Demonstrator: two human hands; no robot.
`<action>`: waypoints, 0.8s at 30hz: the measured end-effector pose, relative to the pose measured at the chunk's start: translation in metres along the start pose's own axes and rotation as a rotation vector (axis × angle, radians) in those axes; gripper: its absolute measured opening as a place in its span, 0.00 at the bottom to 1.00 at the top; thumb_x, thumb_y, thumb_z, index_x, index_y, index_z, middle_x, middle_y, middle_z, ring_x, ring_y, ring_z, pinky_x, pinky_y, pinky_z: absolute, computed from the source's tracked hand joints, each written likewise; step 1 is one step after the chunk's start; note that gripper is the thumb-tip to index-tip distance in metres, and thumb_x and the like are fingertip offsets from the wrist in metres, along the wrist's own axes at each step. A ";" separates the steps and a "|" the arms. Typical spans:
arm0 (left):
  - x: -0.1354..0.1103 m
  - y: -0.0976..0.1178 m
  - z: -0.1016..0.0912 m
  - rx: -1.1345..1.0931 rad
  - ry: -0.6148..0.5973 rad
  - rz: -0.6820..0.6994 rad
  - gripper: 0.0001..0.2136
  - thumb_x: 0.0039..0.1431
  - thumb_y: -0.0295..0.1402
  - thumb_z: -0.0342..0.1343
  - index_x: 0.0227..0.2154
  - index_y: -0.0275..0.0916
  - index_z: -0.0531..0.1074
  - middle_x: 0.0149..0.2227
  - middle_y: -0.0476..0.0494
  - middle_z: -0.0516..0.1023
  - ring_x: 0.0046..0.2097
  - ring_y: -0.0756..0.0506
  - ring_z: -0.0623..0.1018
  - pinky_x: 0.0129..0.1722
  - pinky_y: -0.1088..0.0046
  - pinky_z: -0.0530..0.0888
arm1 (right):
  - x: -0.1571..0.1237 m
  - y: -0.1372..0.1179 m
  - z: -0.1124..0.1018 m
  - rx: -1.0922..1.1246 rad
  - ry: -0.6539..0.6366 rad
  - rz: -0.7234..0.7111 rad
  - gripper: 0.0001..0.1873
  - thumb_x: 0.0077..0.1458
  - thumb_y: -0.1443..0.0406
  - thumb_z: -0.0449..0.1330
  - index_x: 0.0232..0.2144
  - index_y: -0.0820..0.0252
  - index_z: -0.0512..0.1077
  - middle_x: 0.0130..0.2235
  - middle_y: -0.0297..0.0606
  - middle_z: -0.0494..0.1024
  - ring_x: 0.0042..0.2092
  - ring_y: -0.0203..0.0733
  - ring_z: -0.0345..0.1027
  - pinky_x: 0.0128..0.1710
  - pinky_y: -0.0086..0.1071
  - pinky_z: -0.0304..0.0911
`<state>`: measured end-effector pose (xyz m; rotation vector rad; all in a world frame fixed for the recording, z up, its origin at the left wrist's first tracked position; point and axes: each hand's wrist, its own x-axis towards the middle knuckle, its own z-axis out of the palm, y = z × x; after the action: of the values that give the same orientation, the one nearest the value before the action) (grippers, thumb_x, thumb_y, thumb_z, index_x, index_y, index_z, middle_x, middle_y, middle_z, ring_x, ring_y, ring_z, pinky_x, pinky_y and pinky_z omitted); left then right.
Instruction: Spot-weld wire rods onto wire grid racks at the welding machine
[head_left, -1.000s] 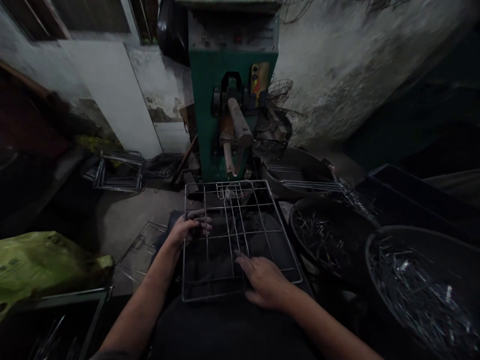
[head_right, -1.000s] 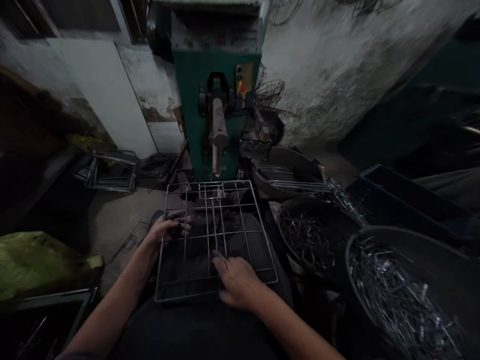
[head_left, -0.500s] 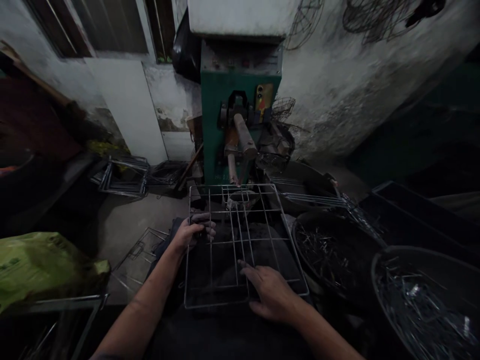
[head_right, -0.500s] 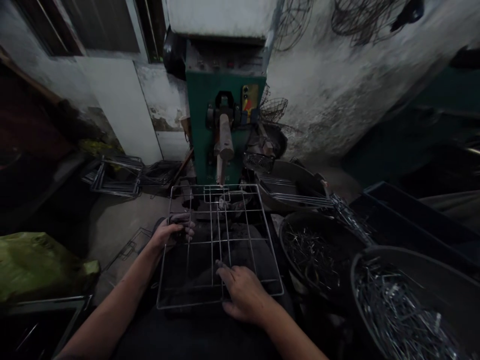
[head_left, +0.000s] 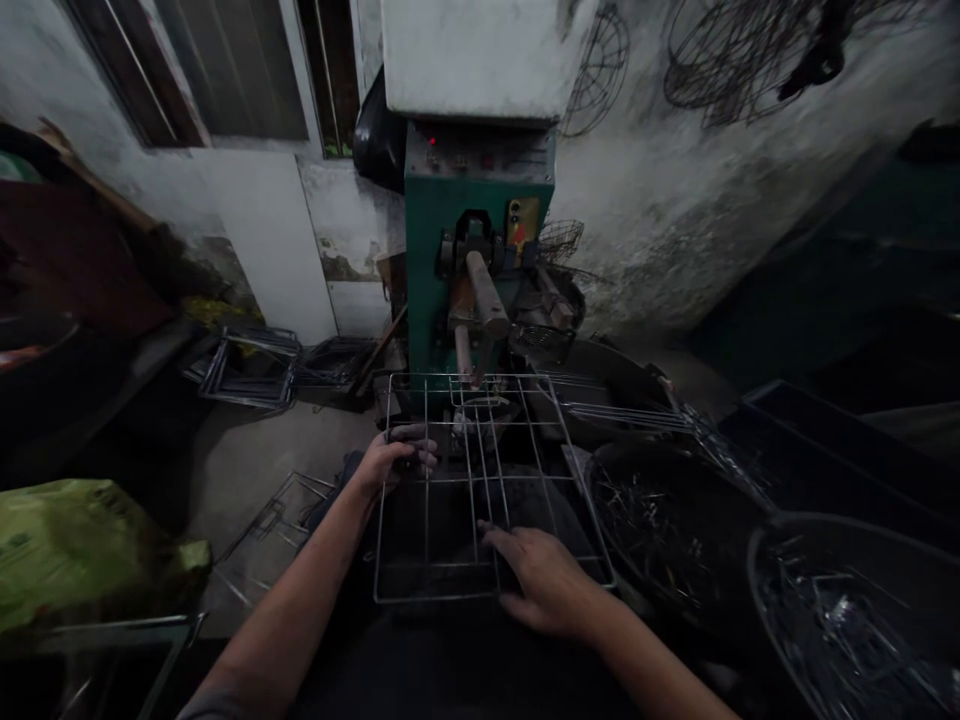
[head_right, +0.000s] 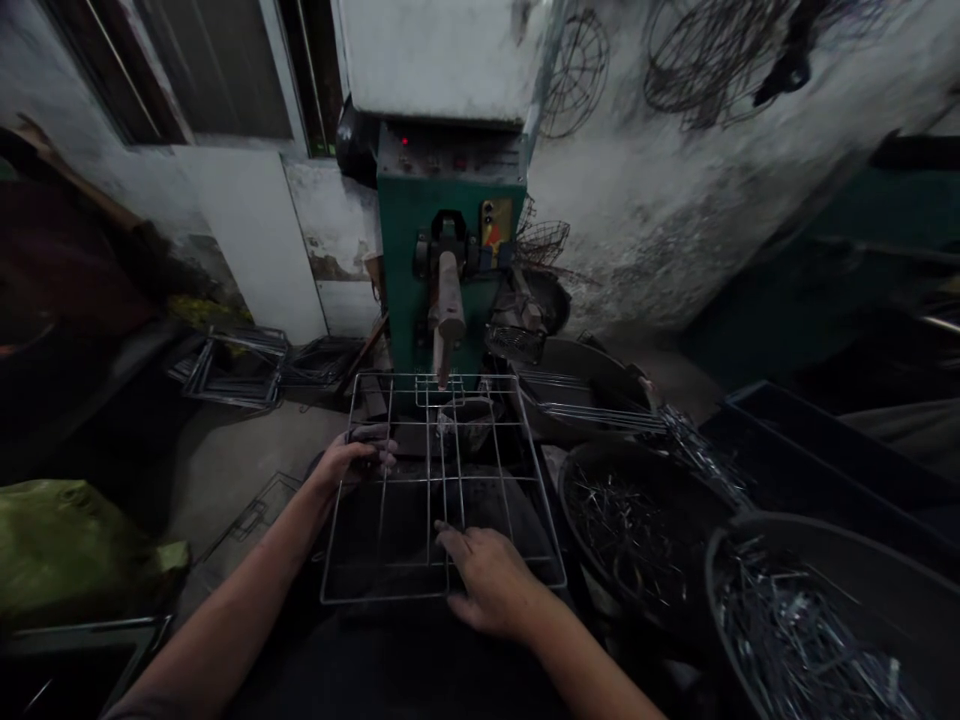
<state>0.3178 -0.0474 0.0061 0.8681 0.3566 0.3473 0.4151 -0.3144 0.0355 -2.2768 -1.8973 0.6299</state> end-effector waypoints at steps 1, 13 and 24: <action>0.001 0.000 -0.001 0.004 0.002 -0.003 0.23 0.38 0.25 0.60 0.42 0.30 0.68 0.35 0.33 0.79 0.31 0.40 0.78 0.29 0.63 0.74 | 0.001 0.000 -0.001 0.003 -0.005 -0.003 0.37 0.45 0.64 0.57 0.58 0.68 0.58 0.50 0.49 0.71 0.47 0.50 0.64 0.48 0.41 0.59; 0.001 -0.002 0.000 -0.029 0.027 -0.015 0.23 0.39 0.24 0.60 0.43 0.30 0.68 0.34 0.34 0.78 0.31 0.41 0.78 0.30 0.63 0.74 | -0.002 0.002 0.000 0.018 -0.023 0.026 0.35 0.46 0.64 0.58 0.57 0.65 0.60 0.50 0.48 0.70 0.47 0.50 0.64 0.49 0.41 0.58; 0.018 -0.002 -0.004 -0.050 0.000 -0.006 0.23 0.40 0.23 0.58 0.44 0.32 0.68 0.35 0.34 0.78 0.32 0.41 0.78 0.30 0.65 0.74 | 0.011 0.012 -0.016 -0.004 -0.042 0.029 0.35 0.46 0.64 0.57 0.58 0.65 0.59 0.49 0.48 0.70 0.47 0.50 0.64 0.48 0.40 0.59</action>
<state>0.3324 -0.0385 -0.0007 0.8177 0.3494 0.3490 0.4334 -0.3038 0.0430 -2.3153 -1.8887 0.6829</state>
